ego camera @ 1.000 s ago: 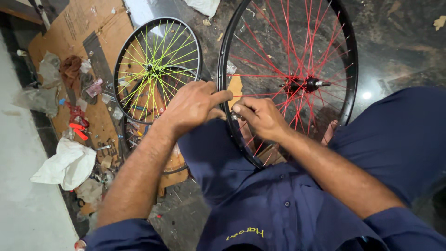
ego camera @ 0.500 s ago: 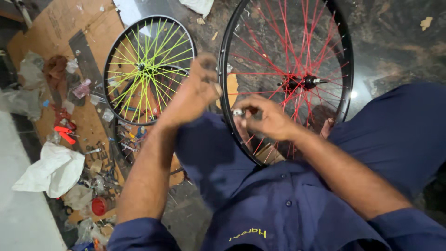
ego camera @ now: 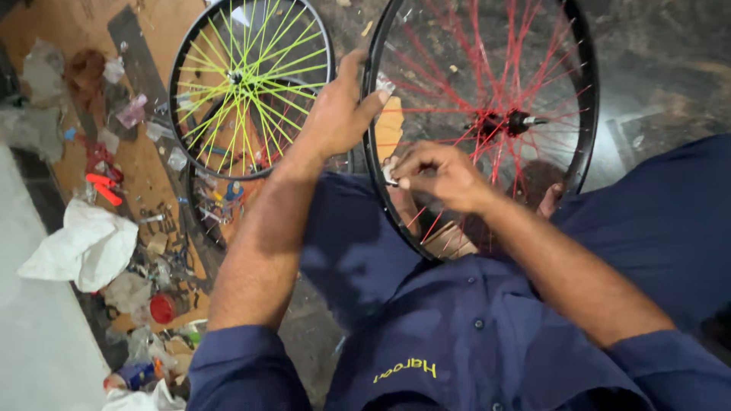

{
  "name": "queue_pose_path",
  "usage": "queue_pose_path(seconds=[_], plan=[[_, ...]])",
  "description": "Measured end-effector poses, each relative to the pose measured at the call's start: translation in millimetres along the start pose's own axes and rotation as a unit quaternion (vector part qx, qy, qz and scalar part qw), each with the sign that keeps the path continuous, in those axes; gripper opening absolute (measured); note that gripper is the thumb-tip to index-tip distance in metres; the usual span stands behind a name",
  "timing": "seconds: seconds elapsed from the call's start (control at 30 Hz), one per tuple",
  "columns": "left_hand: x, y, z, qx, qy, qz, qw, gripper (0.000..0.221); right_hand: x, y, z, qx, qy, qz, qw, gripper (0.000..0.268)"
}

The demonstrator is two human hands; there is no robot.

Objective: The person works on a bicycle wheel by hand while sitting, threading red spokes into the hub and rim and cleaning the rim surface with a cloth.

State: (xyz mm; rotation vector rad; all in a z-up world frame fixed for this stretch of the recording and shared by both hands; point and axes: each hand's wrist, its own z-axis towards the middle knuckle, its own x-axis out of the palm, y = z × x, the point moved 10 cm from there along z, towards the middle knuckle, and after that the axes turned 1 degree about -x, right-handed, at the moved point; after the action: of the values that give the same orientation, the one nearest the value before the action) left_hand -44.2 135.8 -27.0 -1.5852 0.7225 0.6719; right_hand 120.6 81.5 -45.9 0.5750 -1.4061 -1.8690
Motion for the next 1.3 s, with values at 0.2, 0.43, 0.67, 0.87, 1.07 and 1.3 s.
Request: queue_pose_path(seconds=[0.2, 0.43, 0.67, 0.87, 1.07, 1.3], plan=[[2, -9, 8, 0.037, -0.014, 0.02, 0.999, 0.065, 7, -40, 2, 0.245, -0.006, -0.222, 0.944, 0.038], [3, -3, 9, -0.014, 0.008, -0.014, 1.0, 0.063, -8, -37, -7, 0.129, 0.006, 0.072, 0.989, 0.016], [6, -3, 11, 0.026, -0.004, 0.002, 1.0, 0.063, 2, -44, -8, 0.227, 0.016, -0.245, 0.942, 0.044], [7, 2, 12, -0.005, 0.009, -0.01, 1.0, 0.064, -1, -37, -4, 0.144, 0.022, 0.071, 0.987, 0.016], [3, -5, 9, 0.059, -0.02, -0.004, 0.998, 0.063, 2, -35, -5, 0.193, 0.017, -0.25, 0.948, 0.045], [5, 1, 10, -0.012, 0.006, -0.018, 1.0, 0.064, 1, -38, 0, 0.187, 0.015, -0.12, 0.975, 0.031]])
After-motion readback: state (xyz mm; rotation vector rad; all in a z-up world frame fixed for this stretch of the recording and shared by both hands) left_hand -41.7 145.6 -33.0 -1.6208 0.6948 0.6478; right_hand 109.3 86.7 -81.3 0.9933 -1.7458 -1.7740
